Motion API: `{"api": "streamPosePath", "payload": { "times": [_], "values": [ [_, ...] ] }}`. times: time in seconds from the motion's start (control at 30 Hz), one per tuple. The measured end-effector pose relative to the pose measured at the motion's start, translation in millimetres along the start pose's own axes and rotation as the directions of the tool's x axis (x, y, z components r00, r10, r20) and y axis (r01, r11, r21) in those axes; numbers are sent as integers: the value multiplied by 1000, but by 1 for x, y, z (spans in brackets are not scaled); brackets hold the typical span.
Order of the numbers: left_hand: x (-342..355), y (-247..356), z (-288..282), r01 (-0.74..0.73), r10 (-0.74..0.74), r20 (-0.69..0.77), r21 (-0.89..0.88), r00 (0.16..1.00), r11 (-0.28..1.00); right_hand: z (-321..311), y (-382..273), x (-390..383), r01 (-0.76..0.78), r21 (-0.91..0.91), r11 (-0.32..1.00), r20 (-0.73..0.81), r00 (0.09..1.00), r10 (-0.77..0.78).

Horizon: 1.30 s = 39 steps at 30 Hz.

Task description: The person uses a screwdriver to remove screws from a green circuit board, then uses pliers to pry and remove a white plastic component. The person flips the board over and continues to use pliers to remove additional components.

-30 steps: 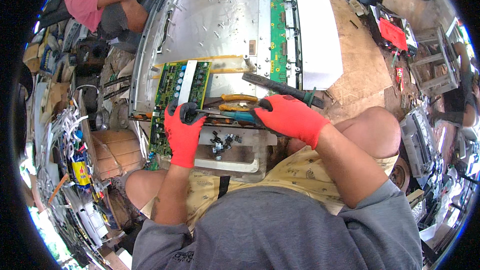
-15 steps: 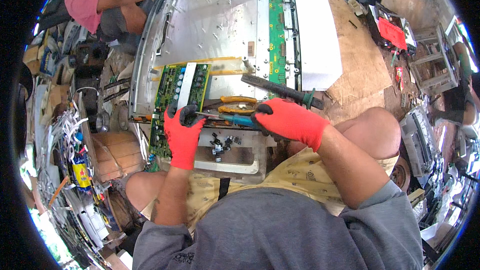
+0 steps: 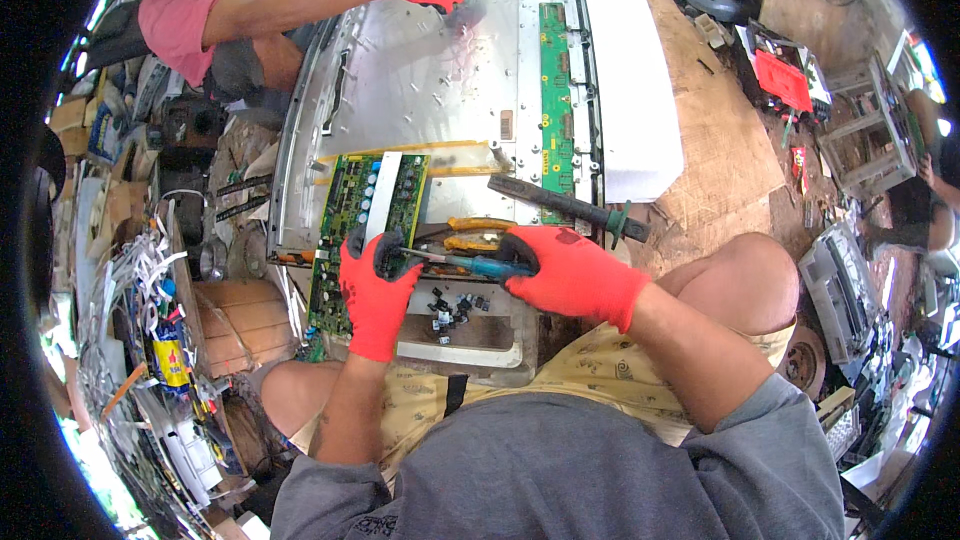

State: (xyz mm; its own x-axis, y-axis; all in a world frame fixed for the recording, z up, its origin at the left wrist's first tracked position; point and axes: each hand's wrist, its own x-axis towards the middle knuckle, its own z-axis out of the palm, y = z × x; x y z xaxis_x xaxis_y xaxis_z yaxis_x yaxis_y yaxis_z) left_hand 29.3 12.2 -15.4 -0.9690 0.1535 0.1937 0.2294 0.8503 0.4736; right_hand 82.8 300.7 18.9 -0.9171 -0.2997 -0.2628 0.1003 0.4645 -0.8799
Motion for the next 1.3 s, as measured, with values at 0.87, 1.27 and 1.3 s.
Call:
{"api": "streamPosePath", "payload": {
  "times": [0.87, 1.27, 1.3],
  "values": [
    [1, -3, 0, -28, 29, 24, -49, 999, 998, 9, 8, -4, 37, -80, 996, -162, 986, -49],
    [2, -6, -6, -65, 71, 54, -108, 996, 992, 15, -11, 11, -59, -309, 949, -154, 988, 11],
    [2, -6, -7, -69, 78, 70, -119, 995, 990, 14, -11, 10, -13, -313, 950, -144, 989, -34]
  ]
}}
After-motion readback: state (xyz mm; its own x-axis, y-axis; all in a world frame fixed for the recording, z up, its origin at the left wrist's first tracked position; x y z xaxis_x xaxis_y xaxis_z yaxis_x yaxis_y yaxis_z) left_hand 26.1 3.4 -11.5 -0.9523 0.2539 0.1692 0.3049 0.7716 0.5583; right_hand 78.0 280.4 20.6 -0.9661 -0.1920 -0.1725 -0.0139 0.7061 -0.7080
